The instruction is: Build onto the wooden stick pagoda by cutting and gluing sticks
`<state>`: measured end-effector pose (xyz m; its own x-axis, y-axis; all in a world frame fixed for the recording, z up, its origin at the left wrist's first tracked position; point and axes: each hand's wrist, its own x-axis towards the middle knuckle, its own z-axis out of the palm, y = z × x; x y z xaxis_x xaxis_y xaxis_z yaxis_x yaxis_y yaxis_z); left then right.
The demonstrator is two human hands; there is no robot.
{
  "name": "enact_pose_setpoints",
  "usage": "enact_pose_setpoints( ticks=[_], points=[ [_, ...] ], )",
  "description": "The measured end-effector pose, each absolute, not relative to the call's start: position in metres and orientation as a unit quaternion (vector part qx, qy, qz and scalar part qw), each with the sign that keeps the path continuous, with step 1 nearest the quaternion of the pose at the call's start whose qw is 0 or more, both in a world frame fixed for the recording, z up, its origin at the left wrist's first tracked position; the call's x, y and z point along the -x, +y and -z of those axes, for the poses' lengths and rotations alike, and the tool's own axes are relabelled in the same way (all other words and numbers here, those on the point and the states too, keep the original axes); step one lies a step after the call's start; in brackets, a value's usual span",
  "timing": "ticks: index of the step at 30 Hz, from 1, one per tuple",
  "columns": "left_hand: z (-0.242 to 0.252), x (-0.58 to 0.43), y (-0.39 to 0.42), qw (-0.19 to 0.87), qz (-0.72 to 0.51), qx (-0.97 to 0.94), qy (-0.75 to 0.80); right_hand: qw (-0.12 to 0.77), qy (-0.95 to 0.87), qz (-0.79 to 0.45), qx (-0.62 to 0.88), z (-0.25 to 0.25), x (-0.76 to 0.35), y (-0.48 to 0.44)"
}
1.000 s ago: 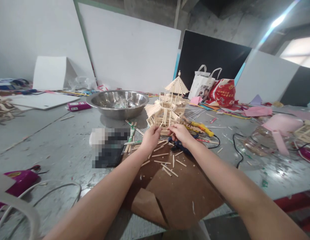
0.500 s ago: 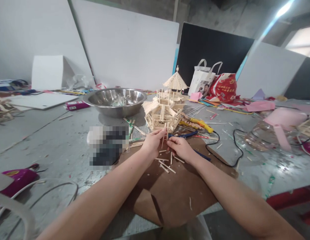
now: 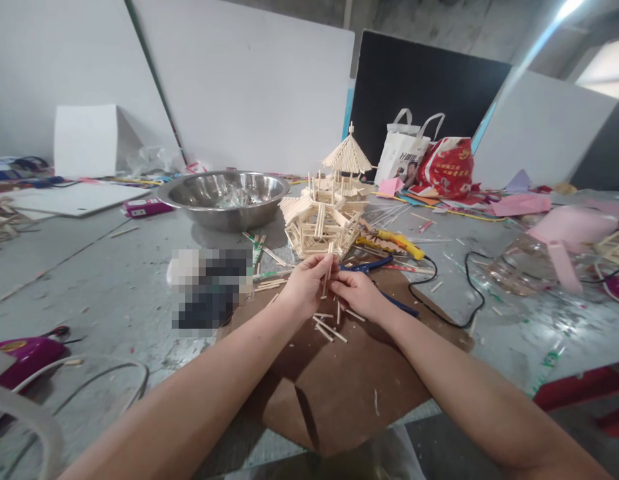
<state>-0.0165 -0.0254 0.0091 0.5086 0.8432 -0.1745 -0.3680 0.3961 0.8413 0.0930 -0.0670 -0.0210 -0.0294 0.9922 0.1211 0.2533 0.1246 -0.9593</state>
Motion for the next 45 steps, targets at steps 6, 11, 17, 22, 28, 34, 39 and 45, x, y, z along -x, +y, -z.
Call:
enact_pose_setpoints(
  ticks=[6,11,17,22,28,34,39,45],
  points=[
    [-0.009,0.016,-0.025,0.770,-0.424,-0.373,0.298,0.482,-0.565,-0.449,0.496,0.020,-0.087,-0.068],
    [-0.007,0.017,-0.022,0.741,-0.418,-0.426,0.309,0.490,-0.539,-0.475,0.493,0.022,-0.085,-0.068],
    [-0.009,0.025,-0.008,0.595,-0.460,-0.563,0.343,0.506,-0.510,-0.482,0.502,0.022,-0.095,-0.063],
    [-0.005,0.026,-0.002,0.574,-0.456,-0.588,0.342,0.547,-0.470,-0.463,0.515,0.019,-0.099,-0.061],
    [-0.003,0.026,-0.003,0.610,-0.436,-0.587,0.305,0.599,-0.457,-0.386,0.533,0.016,-0.103,-0.060],
    [-0.009,0.031,0.003,0.639,-0.417,-0.570,0.305,0.606,-0.455,-0.331,0.562,0.014,-0.112,-0.058],
    [-0.007,0.033,0.009,0.617,-0.416,-0.598,0.298,0.601,-0.461,-0.320,0.569,0.017,-0.116,-0.056],
    [-0.007,0.035,0.012,0.572,-0.399,-0.647,0.308,0.582,-0.493,-0.315,0.565,0.019,-0.117,-0.056]
  ],
)
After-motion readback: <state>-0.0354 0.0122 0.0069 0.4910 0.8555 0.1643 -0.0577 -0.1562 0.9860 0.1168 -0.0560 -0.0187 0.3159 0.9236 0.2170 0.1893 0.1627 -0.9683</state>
